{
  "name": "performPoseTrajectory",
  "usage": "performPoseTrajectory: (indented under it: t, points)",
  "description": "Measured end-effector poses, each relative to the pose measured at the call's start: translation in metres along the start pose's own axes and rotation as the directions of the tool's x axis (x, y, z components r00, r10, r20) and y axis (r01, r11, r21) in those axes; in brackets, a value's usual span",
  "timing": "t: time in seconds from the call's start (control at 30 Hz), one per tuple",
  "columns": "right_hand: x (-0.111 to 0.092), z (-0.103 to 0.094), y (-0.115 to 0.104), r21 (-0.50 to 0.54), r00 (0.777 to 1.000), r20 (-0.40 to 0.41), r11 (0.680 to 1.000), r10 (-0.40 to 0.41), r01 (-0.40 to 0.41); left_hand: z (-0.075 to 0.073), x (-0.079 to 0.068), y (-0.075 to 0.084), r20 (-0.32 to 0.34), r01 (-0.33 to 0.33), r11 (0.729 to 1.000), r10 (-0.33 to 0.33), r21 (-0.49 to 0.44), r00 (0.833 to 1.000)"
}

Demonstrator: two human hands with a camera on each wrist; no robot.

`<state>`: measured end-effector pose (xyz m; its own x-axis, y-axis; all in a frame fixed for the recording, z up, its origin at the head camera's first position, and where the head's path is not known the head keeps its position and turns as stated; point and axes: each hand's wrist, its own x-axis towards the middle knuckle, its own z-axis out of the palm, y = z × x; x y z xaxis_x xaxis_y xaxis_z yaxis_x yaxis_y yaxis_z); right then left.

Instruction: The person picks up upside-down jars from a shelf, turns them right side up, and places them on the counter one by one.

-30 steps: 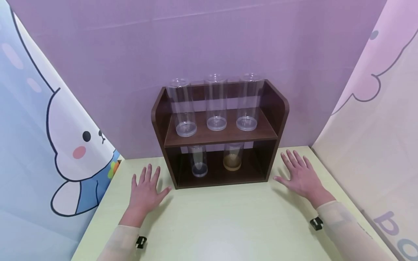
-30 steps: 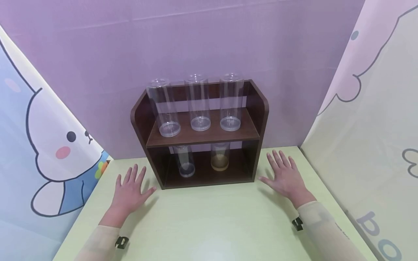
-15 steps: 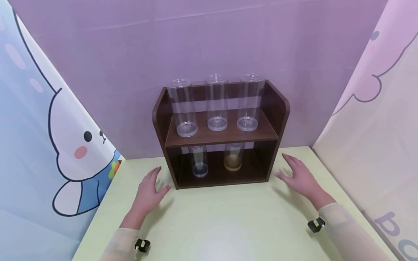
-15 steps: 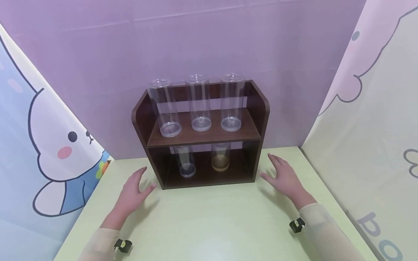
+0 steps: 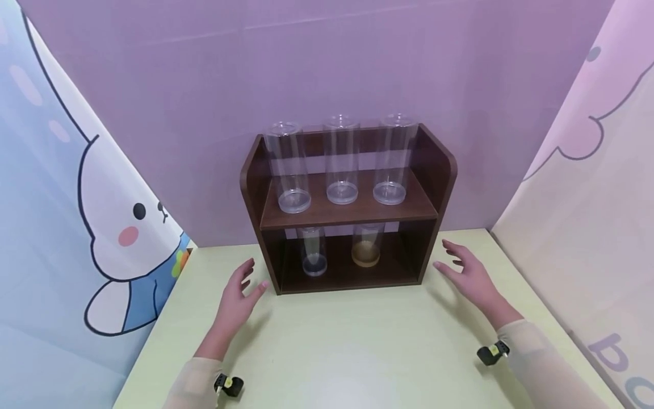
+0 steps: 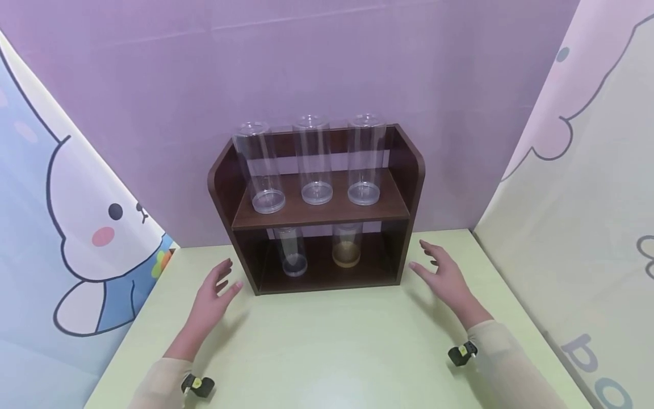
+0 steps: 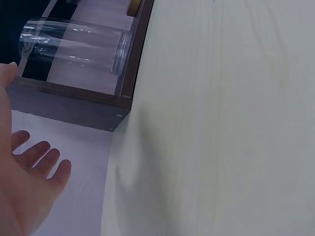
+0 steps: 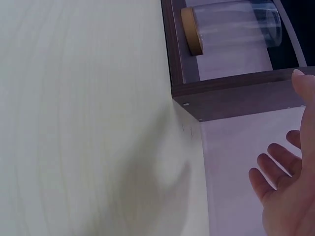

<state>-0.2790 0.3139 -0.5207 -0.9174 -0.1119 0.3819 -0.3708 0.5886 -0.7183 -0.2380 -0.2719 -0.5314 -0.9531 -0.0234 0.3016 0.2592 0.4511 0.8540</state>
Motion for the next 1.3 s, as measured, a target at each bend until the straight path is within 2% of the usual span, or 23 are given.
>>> performPoseTrajectory:
  t: [0.13,0.27,0.5,0.9,1.13,1.3]
  points:
    - [-0.001,0.004,0.002,0.04,1.0,-0.013,0.999,0.001,0.0,0.003,-0.001,-0.001,-0.01,0.003,0.997,-0.004,-0.075,1.0]
    - [0.0,0.007,0.0,0.072,1.0,-0.024,0.997,0.005,-0.004,0.006,-0.001,0.0,-0.008,0.002,0.994,-0.003,-0.108,1.0]
    - [0.0,0.01,-0.008,0.152,0.999,-0.02,0.988,0.025,-0.021,0.007,-0.001,0.002,-0.013,-0.007,0.994,0.006,-0.107,1.0]
    - [0.005,0.018,-0.016,0.225,0.999,-0.039,0.974,0.018,-0.009,0.009,0.001,0.005,-0.008,0.004,0.993,-0.005,-0.117,1.0]
    - [0.007,0.021,-0.024,0.219,0.995,-0.099,0.976,0.003,0.019,0.01,0.001,0.005,-0.007,0.005,0.991,-0.006,-0.131,1.0]
    - [0.01,0.025,-0.023,0.226,0.99,-0.139,0.974,-0.001,0.033,0.008,0.001,0.005,-0.012,0.013,0.995,-0.015,-0.104,1.0]
